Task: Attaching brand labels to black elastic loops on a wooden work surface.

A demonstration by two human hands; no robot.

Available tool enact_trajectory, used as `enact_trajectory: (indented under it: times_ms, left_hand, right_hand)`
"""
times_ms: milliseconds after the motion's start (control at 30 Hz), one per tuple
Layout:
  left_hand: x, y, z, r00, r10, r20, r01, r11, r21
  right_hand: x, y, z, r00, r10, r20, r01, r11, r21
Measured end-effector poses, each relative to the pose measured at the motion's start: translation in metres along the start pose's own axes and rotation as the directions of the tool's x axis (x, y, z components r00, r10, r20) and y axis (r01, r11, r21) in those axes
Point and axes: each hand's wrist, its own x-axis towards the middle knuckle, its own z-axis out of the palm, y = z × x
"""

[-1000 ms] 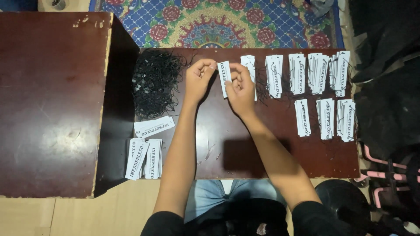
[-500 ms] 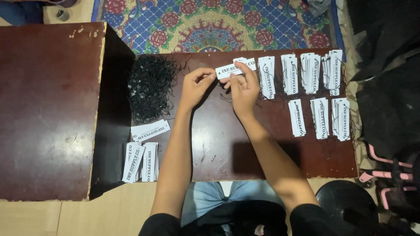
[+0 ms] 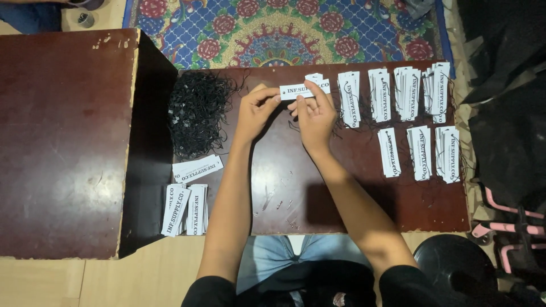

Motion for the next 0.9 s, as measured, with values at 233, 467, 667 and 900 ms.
enact_trajectory:
  times_ms: [233, 467, 667, 900]
  left_hand:
    - [0.002, -0.002, -0.005, 0.998, -0.062, 0.026, 0.063, 0.996, -0.062]
    - [0.001, -0.010, -0.008, 0.995, -0.100, 0.019, 0.101, 0.990, -0.098]
    - [0.002, -0.008, -0.008, 0.995, -0.095, -0.011, 0.094, 0.991, -0.098]
    - [-0.002, -0.023, -0.010, 0.999, -0.010, 0.034, 0.014, 0.995, -0.097]
  right_hand:
    - [-0.004, 0.009, -0.001, 0.993, -0.117, -0.004, 0.114, 0.969, -0.218]
    - [0.001, -0.012, 0.002, 0.937, -0.344, 0.057, 0.323, 0.796, -0.512]
    - [0.000, -0.032, 0.005, 0.878, -0.454, 0.150, 0.424, 0.595, -0.683]
    - [-0.005, -0.024, 0.010, 0.833, -0.502, 0.231, 0.497, 0.498, -0.710]
